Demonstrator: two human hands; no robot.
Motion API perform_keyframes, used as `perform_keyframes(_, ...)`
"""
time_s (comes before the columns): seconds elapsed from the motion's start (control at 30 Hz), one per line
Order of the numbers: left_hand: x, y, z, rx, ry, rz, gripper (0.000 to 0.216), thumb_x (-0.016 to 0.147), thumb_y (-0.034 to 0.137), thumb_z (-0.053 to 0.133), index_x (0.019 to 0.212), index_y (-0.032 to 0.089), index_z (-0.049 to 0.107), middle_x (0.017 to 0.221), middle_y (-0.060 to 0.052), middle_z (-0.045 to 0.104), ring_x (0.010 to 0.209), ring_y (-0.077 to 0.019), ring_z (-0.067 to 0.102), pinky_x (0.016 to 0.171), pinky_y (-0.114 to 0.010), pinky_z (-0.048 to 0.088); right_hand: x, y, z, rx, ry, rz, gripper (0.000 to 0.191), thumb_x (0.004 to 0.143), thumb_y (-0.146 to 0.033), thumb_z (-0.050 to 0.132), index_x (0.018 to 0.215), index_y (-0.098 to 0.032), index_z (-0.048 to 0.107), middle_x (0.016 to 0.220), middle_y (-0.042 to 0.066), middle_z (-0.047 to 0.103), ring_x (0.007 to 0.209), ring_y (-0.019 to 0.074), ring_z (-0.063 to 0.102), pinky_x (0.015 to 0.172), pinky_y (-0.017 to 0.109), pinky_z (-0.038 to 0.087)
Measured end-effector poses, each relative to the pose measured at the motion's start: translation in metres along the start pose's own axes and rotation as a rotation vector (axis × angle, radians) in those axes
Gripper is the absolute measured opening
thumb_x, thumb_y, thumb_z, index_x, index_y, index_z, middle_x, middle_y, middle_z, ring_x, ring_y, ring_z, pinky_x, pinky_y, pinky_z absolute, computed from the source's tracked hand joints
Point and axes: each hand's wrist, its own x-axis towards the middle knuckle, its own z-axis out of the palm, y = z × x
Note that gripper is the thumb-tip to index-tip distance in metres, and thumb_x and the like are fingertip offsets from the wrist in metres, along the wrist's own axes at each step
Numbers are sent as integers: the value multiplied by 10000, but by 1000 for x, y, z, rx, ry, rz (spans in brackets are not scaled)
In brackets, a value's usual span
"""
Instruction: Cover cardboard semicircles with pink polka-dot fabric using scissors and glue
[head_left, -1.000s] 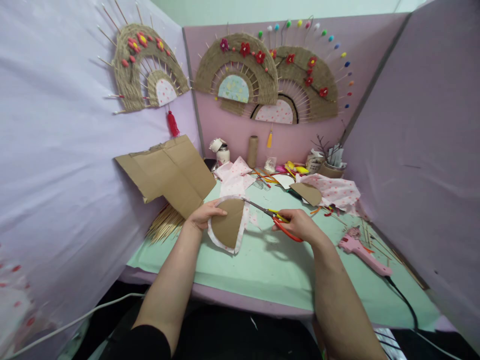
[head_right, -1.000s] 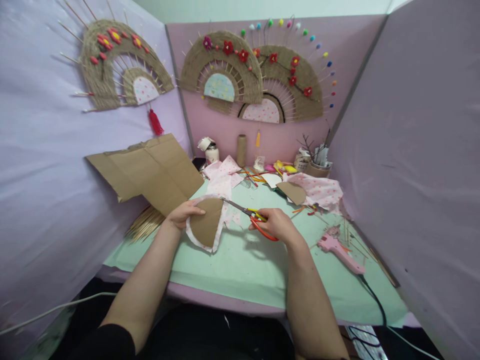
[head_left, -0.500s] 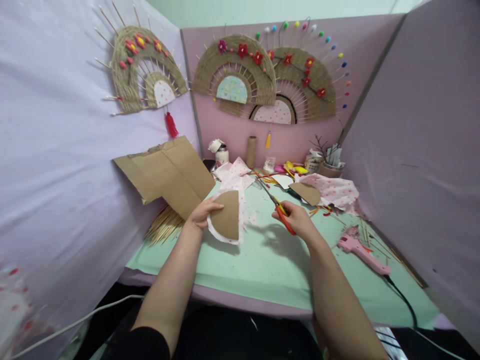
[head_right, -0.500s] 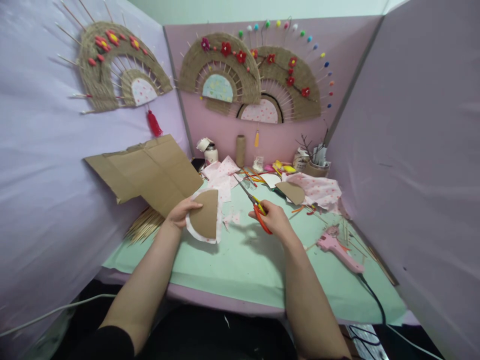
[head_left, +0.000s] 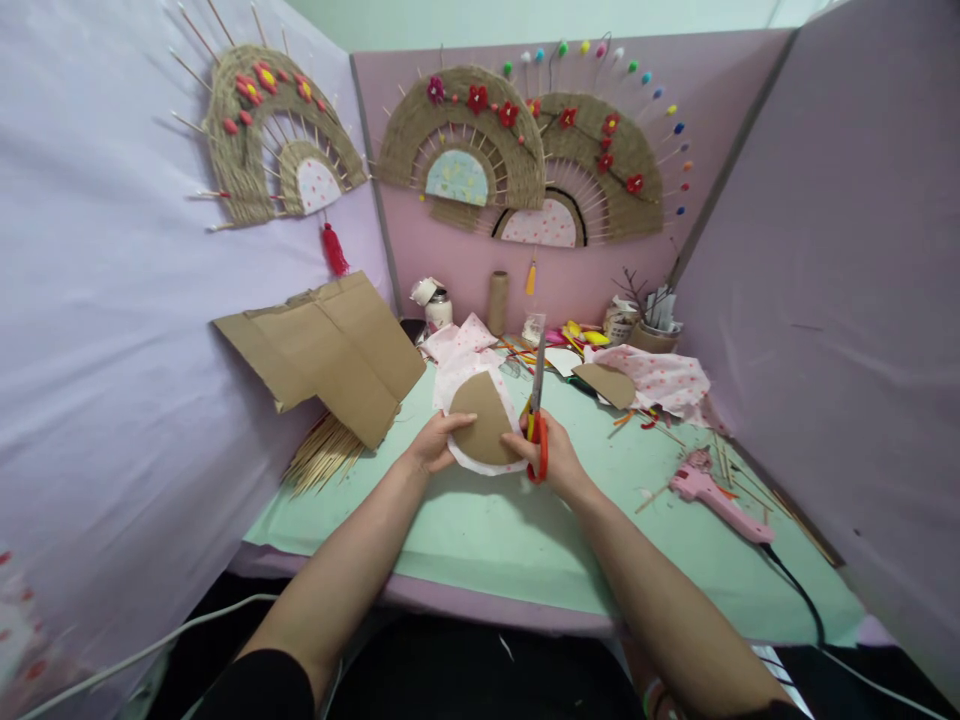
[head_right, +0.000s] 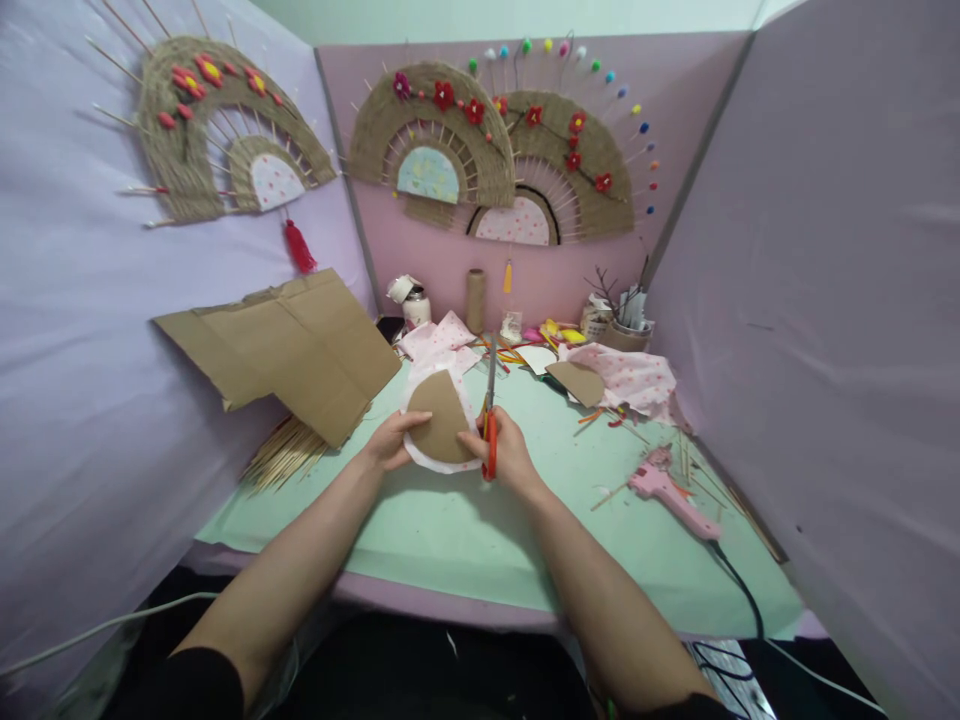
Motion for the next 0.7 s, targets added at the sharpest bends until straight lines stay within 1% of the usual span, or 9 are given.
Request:
perform_keyframes(0.1, -1, -6, 3, 12, -76, -106, 382, 711, 102, 666, 1090, 118, 632, 1062, -135, 695, 968, -257, 653, 902, -395, 468, 2, 0, -5, 3, 69, -33, 362, 652, -448, 672, 777, -215, 426, 602, -58, 443, 525, 104, 409, 500, 235, 360)
perform_keyframes(0.17, 0, -8, 3, 10, -63, -152, 355, 739, 116, 652, 1093, 116, 631, 1074, -142, 690, 960, -257, 657, 888, -396, 479, 3, 0, -7, 20, 82, -40, 377, 658, -471, 676, 788, -211, 436, 620, -47, 469, 533, 108, 429, 507, 240, 372)
perform_keyframes(0.23, 3, -6, 2, -22, 10, -116, 340, 762, 124, 628, 1102, 107, 623, 1059, -139, 694, 950, -248, 662, 883, -386, 490, 3, 0, -9, 62, 93, -35, 379, 685, -492, 658, 812, -207, 443, 684, -18, 532, 535, 111, 455, 500, 244, 385)
perform_keyframes(0.3, 6, -2, -1, -82, 97, -38, 361, 782, 118, 596, 1143, 112, 598, 1051, -119, 699, 963, -229, 660, 894, -370, 496, 4, 1, -10, 99, 108, -12, 385, 711, -515, 634, 840, -206, 442, 790, 27, 597, 544, 115, 487, 487, 247, 396)
perform_keyframes(0.37, 8, 4, -4, -145, 155, 51, 393, 813, 133, 562, 1206, 134, 553, 1073, -97, 693, 1009, -210, 644, 920, -358, 491, 5, 2, -11, 84, 101, 8, 398, 733, -551, 597, 863, -204, 451, 858, 58, 627, 565, 127, 518, 487, 251, 403)
perform_keyframes(0.43, 9, 10, -6, -192, 185, 127, 424, 841, 163, 536, 1264, 161, 503, 1111, -82, 680, 1065, -197, 620, 950, -356, 478, 5, 5, -11, 13, 66, 5, 409, 754, -579, 551, 883, -199, 468, 854, 57, 635, 606, 141, 548, 523, 259, 417)
perform_keyframes(0.53, 8, 14, -6, -245, 186, 197, 447, 861, 203, 521, 1304, 180, 461, 1146, -77, 666, 1123, -196, 587, 982, -370, 460, 4, 8, -8, -128, -41, 15, 399, 780, -581, 503, 884, -197, 486, 777, 25, 625, 641, 153, 571, 571, 267, 425)
perform_keyframes(0.63, 6, 16, -4, -282, 149, 235, 438, 874, 223, 506, 1309, 194, 459, 1156, -68, 663, 1161, -203, 562, 1002, -386, 445, 0, 8, -2, -213, -153, 66, 385, 788, -575, 489, 830, -193, 514, 651, -7, 573, 590, 148, 547, 536, 257, 408)
perform_keyframes(0.7, 4, 18, -2, -293, 133, 247, 422, 886, 230, 490, 1307, 201, 466, 1155, -62, 664, 1174, -203, 552, 1005, -387, 443, -3, 5, 1, -197, -209, 83, 374, 806, -561, 470, 808, -192, 531, 603, -20, 541, 544, 132, 519, 513, 247, 402)
